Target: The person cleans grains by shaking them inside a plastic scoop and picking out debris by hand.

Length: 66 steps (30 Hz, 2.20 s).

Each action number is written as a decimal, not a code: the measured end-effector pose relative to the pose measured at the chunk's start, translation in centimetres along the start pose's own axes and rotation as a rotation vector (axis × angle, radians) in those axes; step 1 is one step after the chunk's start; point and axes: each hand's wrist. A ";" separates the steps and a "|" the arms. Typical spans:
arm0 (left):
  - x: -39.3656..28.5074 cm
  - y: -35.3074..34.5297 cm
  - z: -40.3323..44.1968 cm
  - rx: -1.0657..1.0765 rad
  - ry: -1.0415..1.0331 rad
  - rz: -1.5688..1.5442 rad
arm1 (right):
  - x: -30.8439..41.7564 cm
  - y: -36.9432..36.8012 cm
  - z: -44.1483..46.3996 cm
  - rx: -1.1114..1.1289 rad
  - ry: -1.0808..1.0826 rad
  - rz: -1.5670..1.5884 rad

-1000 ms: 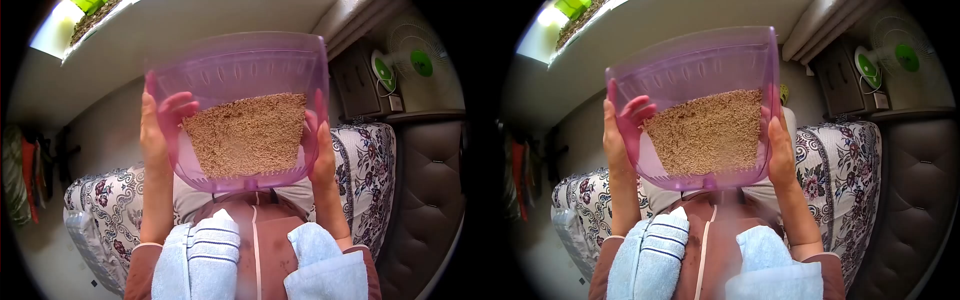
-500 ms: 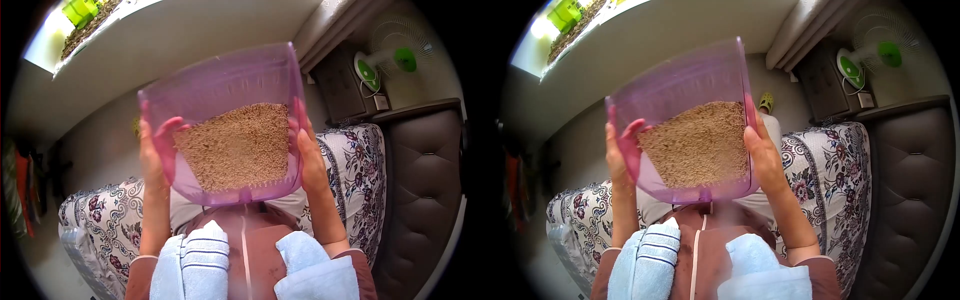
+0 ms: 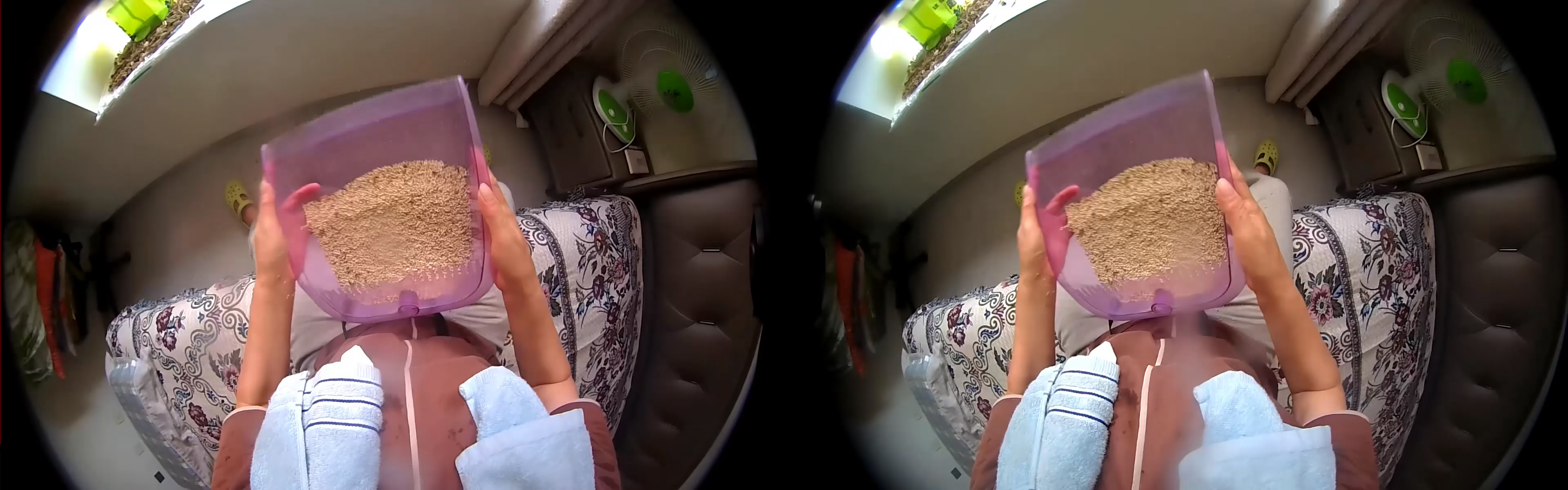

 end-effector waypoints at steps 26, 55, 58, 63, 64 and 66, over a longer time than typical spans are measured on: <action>1.5 -1.0 0.8 -0.050 -0.244 0.247 | -8.6 3.5 0.2 -0.039 -0.163 0.373; -1.8 -3.0 -3.0 -0.092 -0.230 0.013 | 1.0 1.2 1.4 0.155 0.017 0.103; 0.3 -2.1 -0.3 -0.072 -0.256 0.230 | -6.5 3.4 1.6 0.042 -0.158 0.259; 3.6 -0.2 1.0 -0.072 -0.085 0.133 | -7.9 4.6 1.0 -0.040 -0.310 0.135; 3.9 0.0 0.7 -0.098 -0.038 0.069 | -7.0 4.3 1.5 -0.041 -0.294 0.207; 4.3 0.7 0.6 -0.147 0.015 -0.003 | -4.8 4.0 3.0 -0.014 -0.224 0.068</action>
Point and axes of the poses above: each hand's wrist, its own z-axis towards the middle knuckle, its own y-axis out of the back of the hand, x = y × z, and after that the axes turned 6 degrees about -x, right-handed
